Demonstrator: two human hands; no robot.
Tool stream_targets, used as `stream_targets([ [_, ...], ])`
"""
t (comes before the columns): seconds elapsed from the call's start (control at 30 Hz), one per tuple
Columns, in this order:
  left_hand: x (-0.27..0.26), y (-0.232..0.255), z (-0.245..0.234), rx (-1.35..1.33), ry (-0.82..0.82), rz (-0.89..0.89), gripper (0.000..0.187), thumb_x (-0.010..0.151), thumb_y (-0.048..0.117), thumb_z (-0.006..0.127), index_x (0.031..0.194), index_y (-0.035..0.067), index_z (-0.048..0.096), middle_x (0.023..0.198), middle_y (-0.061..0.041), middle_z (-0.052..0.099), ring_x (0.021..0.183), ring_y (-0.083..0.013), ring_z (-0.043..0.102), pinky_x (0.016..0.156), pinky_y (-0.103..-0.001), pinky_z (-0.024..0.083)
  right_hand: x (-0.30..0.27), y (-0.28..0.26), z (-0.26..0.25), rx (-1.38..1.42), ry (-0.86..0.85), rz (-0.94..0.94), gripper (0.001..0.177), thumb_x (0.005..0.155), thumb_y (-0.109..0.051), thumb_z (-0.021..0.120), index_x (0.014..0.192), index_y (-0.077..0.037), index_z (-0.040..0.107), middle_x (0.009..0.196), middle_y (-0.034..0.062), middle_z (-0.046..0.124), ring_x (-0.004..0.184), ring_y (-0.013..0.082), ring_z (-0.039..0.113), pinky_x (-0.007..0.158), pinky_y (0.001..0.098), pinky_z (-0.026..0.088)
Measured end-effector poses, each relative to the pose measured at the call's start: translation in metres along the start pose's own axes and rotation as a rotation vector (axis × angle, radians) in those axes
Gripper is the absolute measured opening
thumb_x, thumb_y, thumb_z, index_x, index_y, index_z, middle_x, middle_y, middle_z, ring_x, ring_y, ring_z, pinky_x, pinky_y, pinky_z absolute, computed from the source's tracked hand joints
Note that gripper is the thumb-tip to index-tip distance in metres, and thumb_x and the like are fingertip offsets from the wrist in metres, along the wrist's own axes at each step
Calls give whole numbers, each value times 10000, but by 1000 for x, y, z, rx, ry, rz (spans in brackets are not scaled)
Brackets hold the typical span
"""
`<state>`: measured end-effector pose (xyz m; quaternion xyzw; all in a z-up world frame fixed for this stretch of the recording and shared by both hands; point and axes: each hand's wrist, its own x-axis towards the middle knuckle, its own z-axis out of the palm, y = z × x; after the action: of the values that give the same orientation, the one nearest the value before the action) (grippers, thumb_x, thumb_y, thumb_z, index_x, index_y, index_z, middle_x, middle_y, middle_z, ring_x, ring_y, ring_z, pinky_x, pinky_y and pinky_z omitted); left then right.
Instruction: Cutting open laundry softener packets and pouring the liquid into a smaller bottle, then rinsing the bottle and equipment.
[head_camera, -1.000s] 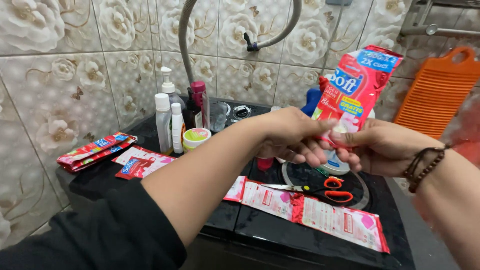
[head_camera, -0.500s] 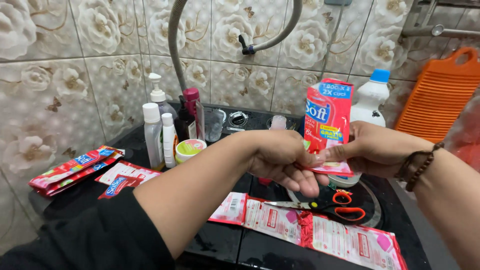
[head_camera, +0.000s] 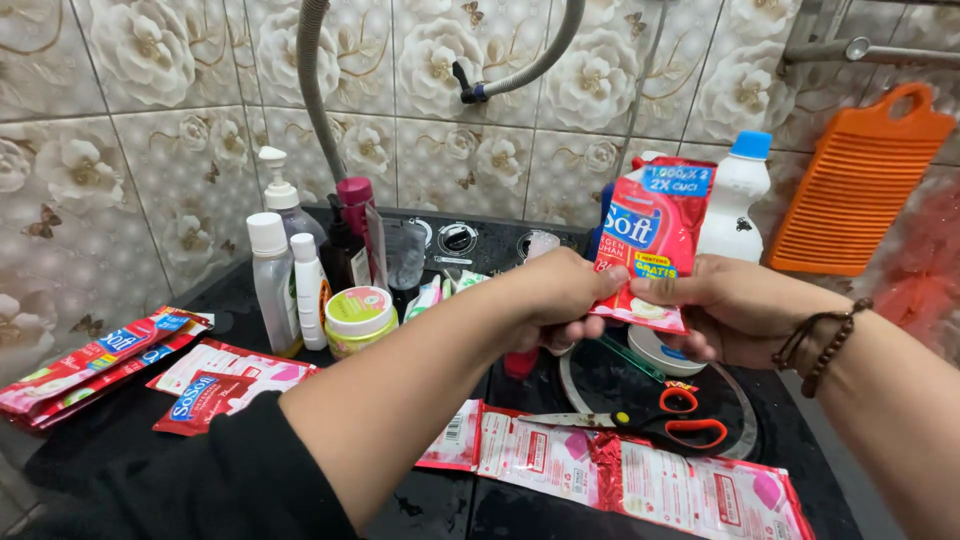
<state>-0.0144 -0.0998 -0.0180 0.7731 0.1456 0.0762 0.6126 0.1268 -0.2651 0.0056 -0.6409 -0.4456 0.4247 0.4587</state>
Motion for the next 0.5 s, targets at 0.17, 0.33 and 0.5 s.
stream_targets([
  [0.17,-19,8,17,91,9,14,556,989,569,508,837,52,645,550,-50,567,374,-119,436,351,-286,345,-13,-14,31,101,152,-32,306,861,-70,651,1164,-24,637,961,64,755,749,117,719,627,289,583],
  [0.33,-12,-2,17,20,-80,51,506,978,557,549,879,72,652,584,-33,611,407,-120,524,401,-269,422,-5,1,11,122,145,-56,324,851,-208,668,1123,-32,656,966,82,774,838,161,756,763,348,629],
  [0.5,-18,-3,18,54,-61,29,406,944,482,632,885,82,669,593,-27,605,424,-121,522,421,-283,424,-6,-3,9,105,184,4,377,905,-262,648,1154,20,676,1029,127,782,901,202,734,801,389,598],
])
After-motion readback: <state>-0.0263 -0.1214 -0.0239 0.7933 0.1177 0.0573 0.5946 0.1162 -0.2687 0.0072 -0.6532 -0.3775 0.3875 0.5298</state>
